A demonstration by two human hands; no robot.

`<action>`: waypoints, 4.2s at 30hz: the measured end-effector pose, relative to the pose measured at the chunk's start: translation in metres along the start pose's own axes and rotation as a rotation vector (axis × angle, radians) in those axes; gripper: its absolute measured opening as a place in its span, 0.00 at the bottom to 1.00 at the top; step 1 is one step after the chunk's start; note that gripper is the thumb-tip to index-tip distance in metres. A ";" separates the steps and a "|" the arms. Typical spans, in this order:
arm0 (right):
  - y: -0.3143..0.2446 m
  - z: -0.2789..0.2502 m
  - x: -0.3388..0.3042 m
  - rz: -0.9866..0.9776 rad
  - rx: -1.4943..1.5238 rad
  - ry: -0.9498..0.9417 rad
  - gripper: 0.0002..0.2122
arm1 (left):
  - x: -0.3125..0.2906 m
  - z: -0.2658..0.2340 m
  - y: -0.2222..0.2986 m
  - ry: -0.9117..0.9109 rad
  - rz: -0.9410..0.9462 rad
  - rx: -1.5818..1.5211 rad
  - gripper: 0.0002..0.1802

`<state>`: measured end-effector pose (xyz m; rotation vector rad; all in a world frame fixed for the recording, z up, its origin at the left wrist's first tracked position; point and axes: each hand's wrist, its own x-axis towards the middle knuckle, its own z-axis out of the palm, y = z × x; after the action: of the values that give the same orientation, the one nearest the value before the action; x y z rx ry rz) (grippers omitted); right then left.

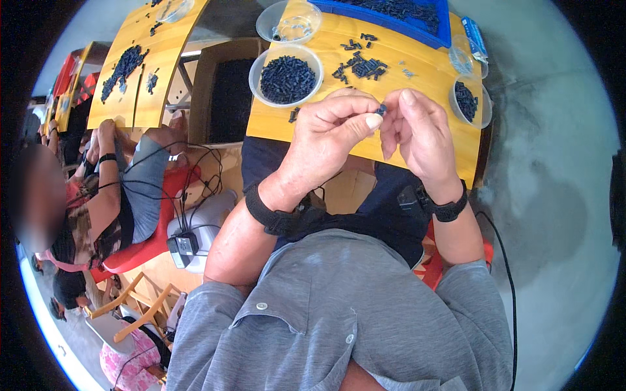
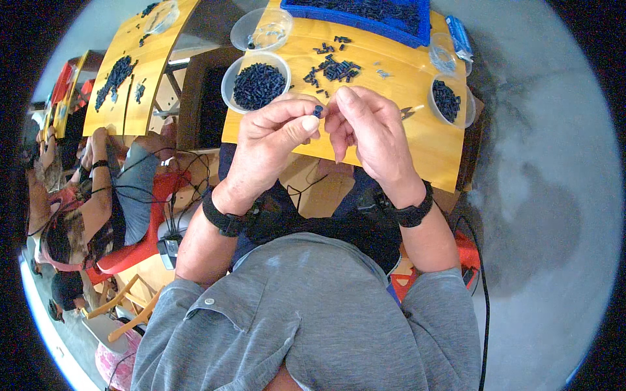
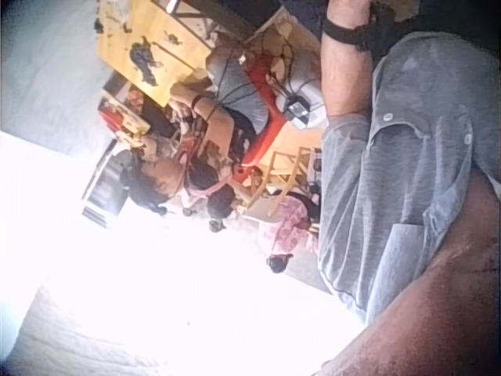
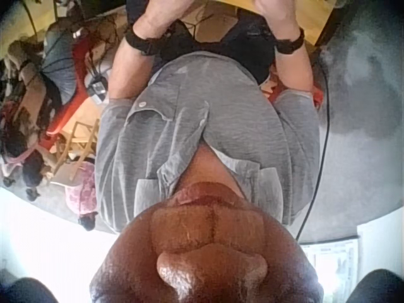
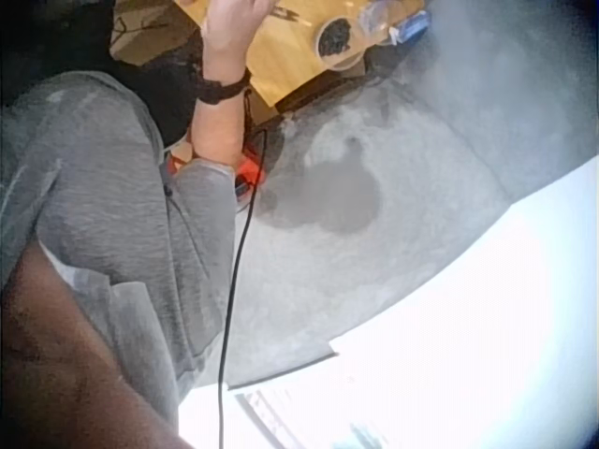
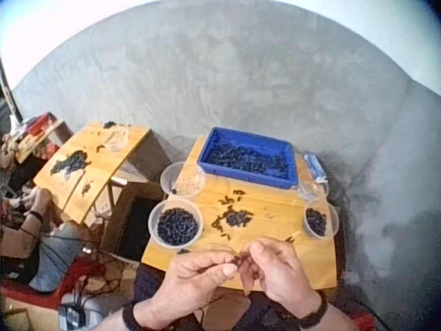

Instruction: Assembling small black plastic components by hand at a workbench.

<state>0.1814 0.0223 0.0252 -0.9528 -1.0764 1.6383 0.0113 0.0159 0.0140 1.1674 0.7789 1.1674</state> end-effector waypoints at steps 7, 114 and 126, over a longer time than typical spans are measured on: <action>0.002 0.005 -0.004 0.311 0.142 -0.088 0.29 | 0.001 0.002 -0.005 0.023 0.115 0.086 0.05; 0.085 -0.028 0.028 -0.130 -0.255 0.142 0.03 | 0.022 0.005 -0.075 0.311 -0.369 -0.096 0.12; 0.053 -0.131 0.108 -0.318 -1.094 0.367 0.05 | 0.016 -0.023 -0.102 0.287 -0.534 0.085 0.10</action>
<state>0.2584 0.1452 -0.0780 -1.5692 -1.7621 0.4875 0.0227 0.0399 -0.0883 0.7910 1.2790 0.8625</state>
